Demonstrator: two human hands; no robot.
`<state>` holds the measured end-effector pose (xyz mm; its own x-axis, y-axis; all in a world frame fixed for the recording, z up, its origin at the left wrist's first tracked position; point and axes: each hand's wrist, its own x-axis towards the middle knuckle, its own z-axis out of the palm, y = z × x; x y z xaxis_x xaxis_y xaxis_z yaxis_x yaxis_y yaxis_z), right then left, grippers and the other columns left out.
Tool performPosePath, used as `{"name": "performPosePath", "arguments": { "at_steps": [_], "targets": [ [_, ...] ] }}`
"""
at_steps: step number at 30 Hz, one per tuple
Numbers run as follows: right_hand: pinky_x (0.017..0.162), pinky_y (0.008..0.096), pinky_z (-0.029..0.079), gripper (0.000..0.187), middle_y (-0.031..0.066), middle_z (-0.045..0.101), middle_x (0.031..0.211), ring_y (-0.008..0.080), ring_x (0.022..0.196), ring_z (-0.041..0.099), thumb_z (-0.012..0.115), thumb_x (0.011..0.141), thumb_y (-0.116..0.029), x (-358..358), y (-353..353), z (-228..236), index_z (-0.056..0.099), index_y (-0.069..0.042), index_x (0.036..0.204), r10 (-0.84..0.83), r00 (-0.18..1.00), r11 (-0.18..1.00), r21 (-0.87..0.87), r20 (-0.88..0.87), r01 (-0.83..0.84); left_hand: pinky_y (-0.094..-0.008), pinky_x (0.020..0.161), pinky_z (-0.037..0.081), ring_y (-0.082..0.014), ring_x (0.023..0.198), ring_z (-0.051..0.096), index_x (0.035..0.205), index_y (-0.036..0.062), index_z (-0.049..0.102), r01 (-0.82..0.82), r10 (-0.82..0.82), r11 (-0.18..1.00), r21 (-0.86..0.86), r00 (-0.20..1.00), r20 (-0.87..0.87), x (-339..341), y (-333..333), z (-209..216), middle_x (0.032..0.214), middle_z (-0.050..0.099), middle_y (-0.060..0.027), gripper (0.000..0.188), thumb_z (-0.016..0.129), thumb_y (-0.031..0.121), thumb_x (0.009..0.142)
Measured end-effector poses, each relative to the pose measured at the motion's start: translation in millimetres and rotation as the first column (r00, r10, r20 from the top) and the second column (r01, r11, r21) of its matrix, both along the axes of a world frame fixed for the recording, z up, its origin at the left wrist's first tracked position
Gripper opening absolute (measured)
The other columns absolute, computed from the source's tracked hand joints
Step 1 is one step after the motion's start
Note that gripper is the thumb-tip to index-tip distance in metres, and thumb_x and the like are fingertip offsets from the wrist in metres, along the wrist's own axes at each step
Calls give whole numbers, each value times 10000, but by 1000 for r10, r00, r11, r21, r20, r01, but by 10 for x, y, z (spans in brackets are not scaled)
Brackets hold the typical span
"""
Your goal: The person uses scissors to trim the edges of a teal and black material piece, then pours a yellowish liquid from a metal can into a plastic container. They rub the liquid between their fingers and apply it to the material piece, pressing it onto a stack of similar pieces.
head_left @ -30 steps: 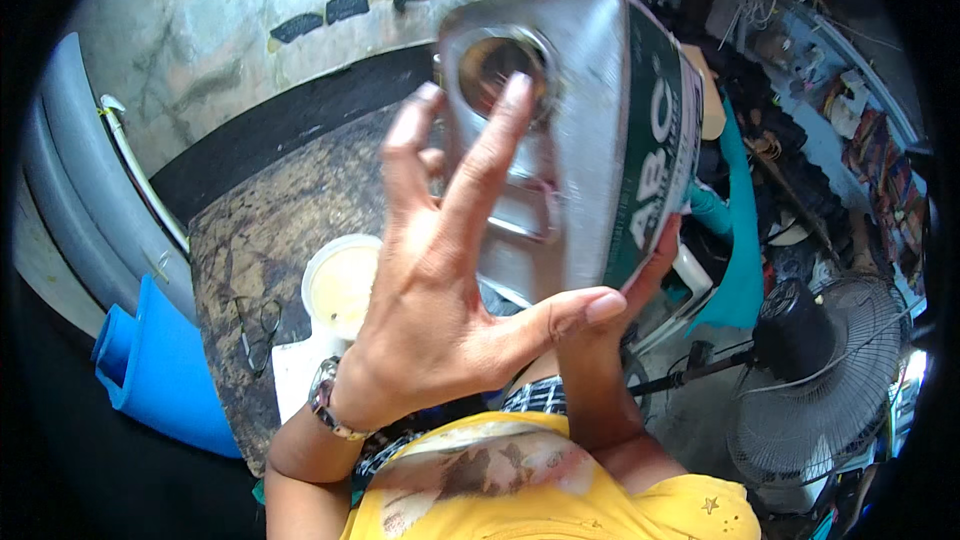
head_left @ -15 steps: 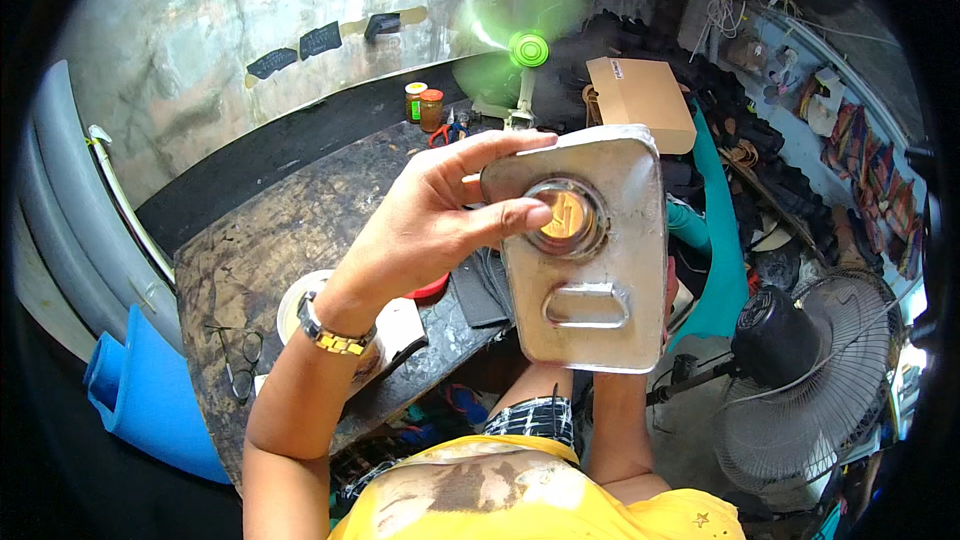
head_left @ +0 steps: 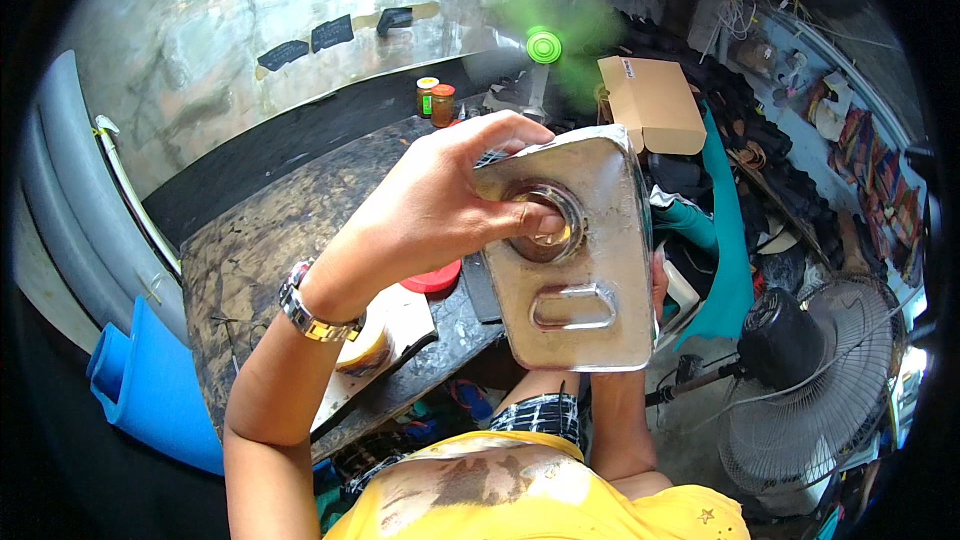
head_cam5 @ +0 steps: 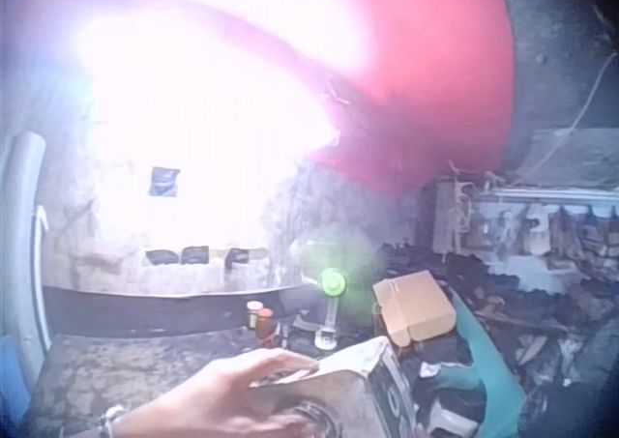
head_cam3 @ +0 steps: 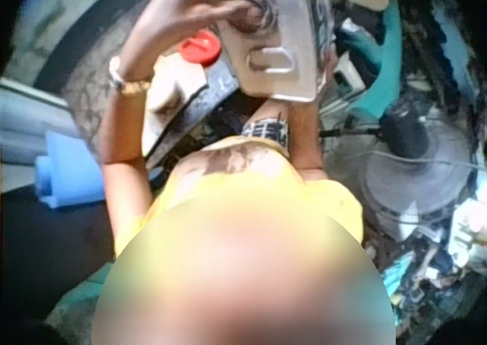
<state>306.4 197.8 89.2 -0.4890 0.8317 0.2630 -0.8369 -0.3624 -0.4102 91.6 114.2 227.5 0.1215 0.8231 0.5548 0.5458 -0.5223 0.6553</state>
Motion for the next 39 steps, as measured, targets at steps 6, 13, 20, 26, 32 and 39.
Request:
{"name": "performPosePath", "arguments": {
  "at_steps": [6, 13, 20, 26, 32, 39],
  "targets": [
    [1023, 436, 462, 579, 154, 568, 1340, 295, 1159, 597, 424, 971, -456, -46, -25, -8, 484, -42, 1371, 12, 1000, 1000, 14, -14, -12, -261, 871, 508, -62, 929, 574, 1157, 22, 615, -36, 38, 998, -42, 997, 63, -29, 27, -21, 1009, 657, 13, 448, 817, 95, 764],
    [1045, 457, 435, 611, 151, 531, 1374, 311, 1194, 564, 384, 971, -494, -102, -98, 4, 453, -65, 1400, -34, 998, 999, -34, 62, 36, -263, 802, 515, -67, 877, 581, 1113, 28, 607, -103, 106, 993, 49, 992, -68, -25, 2, -59, 942, 651, -13, 435, 828, 97, 745],
    [1031, 470, 447, 630, 151, 528, 1375, 322, 1186, 567, 378, 967, -514, -101, -95, -6, 442, -72, 1412, 15, 1000, 1000, 12, -27, -15, -294, 801, 506, -152, 855, 593, 1107, 20, 594, -137, 209, 942, 307, 954, -215, -22, 44, -70, 953, 625, -86, 463, 833, 132, 726],
    [1034, 456, 441, 609, 139, 547, 1362, 308, 1186, 571, 397, 969, -497, -107, -115, 22, 466, -70, 1398, 88, 995, 993, 87, -41, -85, -290, 799, 501, -161, 853, 599, 1112, 18, 593, -142, 194, 952, 271, 965, -176, 40, 90, -80, 934, 617, -83, 469, 832, 126, 723],
    [1030, 456, 442, 611, 138, 545, 1363, 306, 1199, 561, 394, 971, -496, 183, 221, 165, 462, -64, 1397, -162, 987, 984, 69, -10, 162, -272, 876, 500, -83, 972, 573, 1284, 62, 558, -5, 32, 985, 173, 988, -149, 158, 219, 114, 1135, 620, -41, 574, 819, 162, 783],
    [1025, 455, 443, 613, 136, 543, 1365, 304, 1213, 549, 390, 973, -494, 1072, 779, 296, 458, -56, 1396, -428, 897, 900, 141, 111, 412, -415, 1044, 405, -271, 1279, 483, 1508, 106, 306, 56, -84, 993, 107, 956, 280, 69, -88, 11, 1484, 379, -179, 819, 723, 389, 862]
  ]
}}
